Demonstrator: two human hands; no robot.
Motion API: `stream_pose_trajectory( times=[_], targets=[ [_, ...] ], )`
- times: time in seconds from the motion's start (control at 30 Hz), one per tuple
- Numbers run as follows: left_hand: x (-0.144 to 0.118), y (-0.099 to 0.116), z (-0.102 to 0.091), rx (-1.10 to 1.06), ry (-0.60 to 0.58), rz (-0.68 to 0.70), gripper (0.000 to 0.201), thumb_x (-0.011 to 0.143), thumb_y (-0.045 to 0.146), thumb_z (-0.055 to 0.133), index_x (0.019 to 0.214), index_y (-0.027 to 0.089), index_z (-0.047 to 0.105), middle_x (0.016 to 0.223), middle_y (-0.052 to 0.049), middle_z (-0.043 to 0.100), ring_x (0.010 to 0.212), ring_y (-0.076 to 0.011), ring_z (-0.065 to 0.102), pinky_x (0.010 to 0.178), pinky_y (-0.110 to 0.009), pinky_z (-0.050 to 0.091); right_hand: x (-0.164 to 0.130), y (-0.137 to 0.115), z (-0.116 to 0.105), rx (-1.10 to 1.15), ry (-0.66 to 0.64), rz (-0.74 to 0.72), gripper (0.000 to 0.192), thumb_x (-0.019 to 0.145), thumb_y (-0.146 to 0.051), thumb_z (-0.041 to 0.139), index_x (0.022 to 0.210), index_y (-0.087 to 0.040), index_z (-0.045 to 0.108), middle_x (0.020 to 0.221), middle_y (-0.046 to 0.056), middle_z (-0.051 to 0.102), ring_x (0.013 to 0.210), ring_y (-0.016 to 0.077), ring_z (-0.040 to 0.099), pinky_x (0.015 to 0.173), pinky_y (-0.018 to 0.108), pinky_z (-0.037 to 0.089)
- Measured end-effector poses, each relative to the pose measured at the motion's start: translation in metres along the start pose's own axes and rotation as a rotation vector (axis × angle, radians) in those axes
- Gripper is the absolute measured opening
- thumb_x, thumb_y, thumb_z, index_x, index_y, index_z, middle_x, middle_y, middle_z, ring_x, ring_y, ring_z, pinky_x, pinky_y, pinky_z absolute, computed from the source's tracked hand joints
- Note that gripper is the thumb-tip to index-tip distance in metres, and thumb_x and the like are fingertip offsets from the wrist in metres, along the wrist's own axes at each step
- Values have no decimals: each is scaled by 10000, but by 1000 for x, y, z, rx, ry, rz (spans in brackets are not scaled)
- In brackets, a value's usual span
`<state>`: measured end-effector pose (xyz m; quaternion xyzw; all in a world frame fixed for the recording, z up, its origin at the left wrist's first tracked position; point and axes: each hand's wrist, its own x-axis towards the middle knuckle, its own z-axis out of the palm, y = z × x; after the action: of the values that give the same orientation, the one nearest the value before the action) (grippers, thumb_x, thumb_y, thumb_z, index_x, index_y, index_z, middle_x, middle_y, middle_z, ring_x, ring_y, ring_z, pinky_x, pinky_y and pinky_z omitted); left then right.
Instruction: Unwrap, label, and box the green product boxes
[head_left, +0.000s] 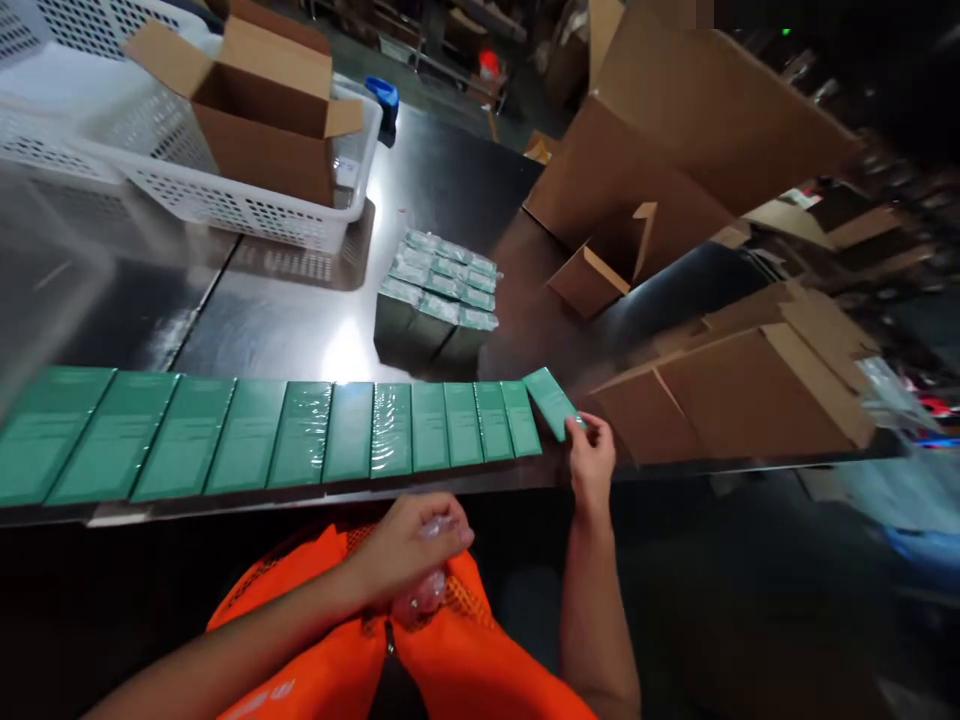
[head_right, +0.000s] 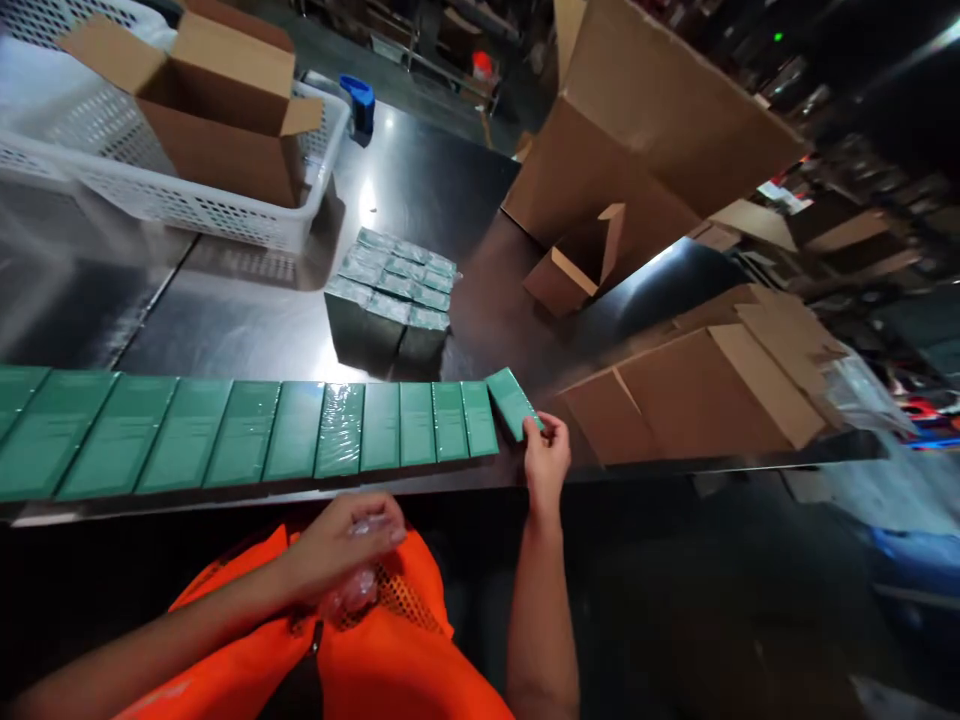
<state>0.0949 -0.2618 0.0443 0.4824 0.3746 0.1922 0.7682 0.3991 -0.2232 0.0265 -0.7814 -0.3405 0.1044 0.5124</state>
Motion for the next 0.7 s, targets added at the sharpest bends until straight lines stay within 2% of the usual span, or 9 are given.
stream_pose_trajectory(
  times=[0.1,0.17,0.33,0.4,0.5,0.6,0.7],
  targets=[
    [-1,-4,2,13,1,-32,427,751,584,669,745,163,597,603,19,536,580,-129,494,569,-233,346,-6,11,-4,-136,-47,-9,480,596,-597,719,816,-171,703,877,97,661,846,260,576,906,487,451],
    [-1,-4,1,28,8,-39,408,759,571,652,757,166,598,614,11,555,590,-138,510,586,-242,364,-10,13,-5,-175,-100,-23,495,607,-606,698,825,-163,724,946,136,688,928,305,592,961,522,421],
    [-3,-1,-3,90,33,-30,361,775,528,622,764,168,606,638,1,581,614,-148,528,595,-244,373,-17,11,-2,-161,-234,-47,595,725,-554,600,1163,-162,697,1163,144,704,1041,293,644,965,464,473],
    [-3,-1,-4,96,23,-26,348,773,513,623,772,165,613,653,-3,591,621,-150,537,601,-248,380,-19,11,-1,-168,-245,-55,592,747,-535,577,1183,-150,688,1192,153,696,1066,290,645,976,454,477],
    [-3,-1,-6,92,5,-29,342,768,503,622,781,161,620,651,0,585,616,-147,526,602,-250,378,-19,9,-4,-205,-256,-79,558,758,-521,556,1151,-150,698,1134,149,710,1018,291,653,956,473,491],
    [-2,0,-8,107,3,-19,340,766,498,619,766,158,620,634,11,559,603,-133,486,580,-241,348,-16,-4,-6,-288,-209,-156,582,699,-521,622,1131,-139,703,1132,171,672,1068,341,606,1007,555,433],
    [-1,1,-8,126,9,4,316,768,473,621,760,157,626,643,11,562,614,-130,483,586,-236,348,-16,-40,7,-374,-61,-416,678,739,-541,642,1272,-123,625,1214,195,595,1174,363,539,1059,574,381]
  ],
)
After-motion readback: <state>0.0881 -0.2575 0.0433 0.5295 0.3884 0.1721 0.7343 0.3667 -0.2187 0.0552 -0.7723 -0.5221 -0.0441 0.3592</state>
